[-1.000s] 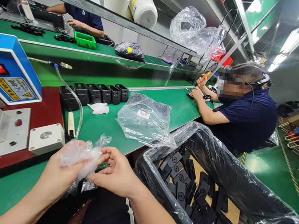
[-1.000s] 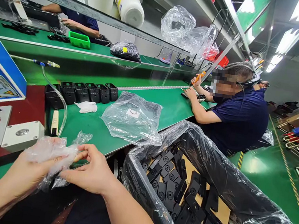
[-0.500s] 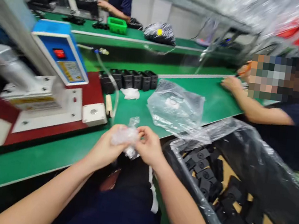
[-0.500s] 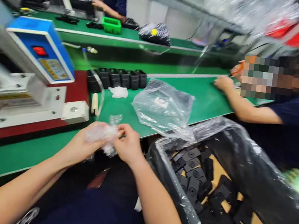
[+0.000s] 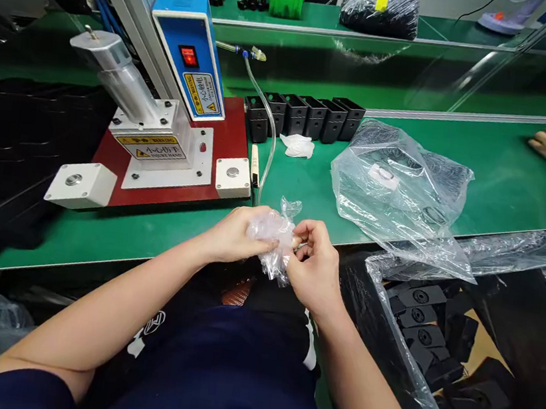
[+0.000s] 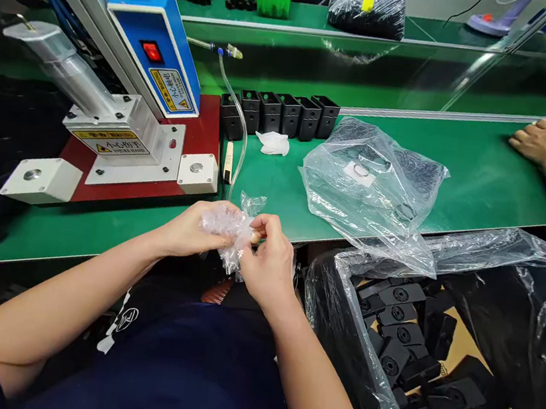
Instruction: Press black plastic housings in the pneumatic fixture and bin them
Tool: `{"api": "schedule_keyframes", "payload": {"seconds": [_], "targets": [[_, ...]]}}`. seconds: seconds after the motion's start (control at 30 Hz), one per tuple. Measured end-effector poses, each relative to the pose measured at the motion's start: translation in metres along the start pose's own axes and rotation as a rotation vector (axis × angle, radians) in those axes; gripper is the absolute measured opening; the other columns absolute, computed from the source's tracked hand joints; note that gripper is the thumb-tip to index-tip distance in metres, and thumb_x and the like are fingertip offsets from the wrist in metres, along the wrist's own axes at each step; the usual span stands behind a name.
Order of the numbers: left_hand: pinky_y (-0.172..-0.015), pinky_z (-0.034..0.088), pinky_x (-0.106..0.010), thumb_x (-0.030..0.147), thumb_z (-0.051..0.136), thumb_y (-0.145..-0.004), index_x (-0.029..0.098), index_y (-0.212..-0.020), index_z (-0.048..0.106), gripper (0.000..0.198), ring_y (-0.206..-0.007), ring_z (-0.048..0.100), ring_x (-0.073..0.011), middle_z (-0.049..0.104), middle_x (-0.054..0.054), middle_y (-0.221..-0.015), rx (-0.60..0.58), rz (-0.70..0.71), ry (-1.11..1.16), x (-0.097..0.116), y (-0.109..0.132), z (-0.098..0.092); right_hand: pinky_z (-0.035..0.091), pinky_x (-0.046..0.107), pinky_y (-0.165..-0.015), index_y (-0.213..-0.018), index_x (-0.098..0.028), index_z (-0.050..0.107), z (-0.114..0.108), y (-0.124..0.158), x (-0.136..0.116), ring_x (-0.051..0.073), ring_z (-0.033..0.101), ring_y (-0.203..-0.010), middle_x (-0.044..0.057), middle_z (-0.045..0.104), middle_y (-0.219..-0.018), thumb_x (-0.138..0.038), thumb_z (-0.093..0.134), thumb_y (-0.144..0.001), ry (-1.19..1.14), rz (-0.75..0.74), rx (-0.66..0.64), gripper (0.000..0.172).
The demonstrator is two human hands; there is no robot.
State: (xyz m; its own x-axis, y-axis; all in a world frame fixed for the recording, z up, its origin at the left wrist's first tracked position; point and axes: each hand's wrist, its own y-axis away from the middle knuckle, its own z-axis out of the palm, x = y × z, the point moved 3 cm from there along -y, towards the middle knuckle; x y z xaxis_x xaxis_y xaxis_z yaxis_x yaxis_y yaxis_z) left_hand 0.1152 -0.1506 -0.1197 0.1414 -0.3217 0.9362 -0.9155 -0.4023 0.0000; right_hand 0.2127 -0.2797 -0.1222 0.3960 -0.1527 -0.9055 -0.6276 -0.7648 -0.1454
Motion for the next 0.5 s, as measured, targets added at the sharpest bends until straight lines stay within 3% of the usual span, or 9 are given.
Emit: {"api": "schedule_keyframes", "payload": {"seconds": [0.13,0.27,0.4,0.5], "targets": [[-0.059,0.042,-0.021,0.023,0.070,-0.067,0.015,-0.088,0.058,0.026,-0.063,0.050,-0.0098,0.056,0.003,-0.073,-0.018,-0.046,0.159,-0.002,0.004,-0.001,0.037,0.021,-0.047,-0.098,-0.023,0.049,-0.003,0.006,-0.007,0.006,0.043,-0.052,-0.004,0.052,-0.083,-0.011,0.056,-0.072,-0.066,-0.019,-0.052,0.029],[-0.057,0.040,-0.021,0.020,0.068,-0.066,0.015,-0.086,0.058,0.023,-0.061,0.048,-0.0094,0.055,0.003,-0.070,0.026,-0.025,0.102,0.009,0.015,-0.005,0.044,0.019,-0.052,-0.107,-0.025,0.051,-0.007,0.010,-0.017,0.009,0.050,-0.066,-0.002,0.051,-0.086,-0.009,0.056,-0.076,-0.122,-0.060,-0.140,0.036],[-0.053,0.036,-0.021,0.022,0.067,-0.069,0.016,-0.077,0.056,0.015,-0.058,0.046,-0.0096,0.052,0.003,-0.066,0.147,0.085,-0.030,0.021,0.025,-0.005,0.048,0.018,-0.055,-0.111,-0.025,0.052,-0.007,0.009,-0.023,0.013,0.054,-0.081,0.000,0.052,-0.090,-0.009,0.057,-0.077,-0.205,-0.076,-0.193,0.038],[-0.051,0.034,-0.022,0.028,0.066,-0.073,0.016,-0.063,0.051,0.021,-0.057,0.045,-0.0098,0.047,0.002,-0.062,0.286,0.196,-0.084,0.024,0.027,-0.003,0.045,0.018,-0.052,-0.102,-0.024,0.054,-0.004,0.007,-0.023,0.011,0.053,-0.076,0.000,0.053,-0.091,-0.010,0.057,-0.079,-0.252,-0.072,-0.139,0.028]]}}
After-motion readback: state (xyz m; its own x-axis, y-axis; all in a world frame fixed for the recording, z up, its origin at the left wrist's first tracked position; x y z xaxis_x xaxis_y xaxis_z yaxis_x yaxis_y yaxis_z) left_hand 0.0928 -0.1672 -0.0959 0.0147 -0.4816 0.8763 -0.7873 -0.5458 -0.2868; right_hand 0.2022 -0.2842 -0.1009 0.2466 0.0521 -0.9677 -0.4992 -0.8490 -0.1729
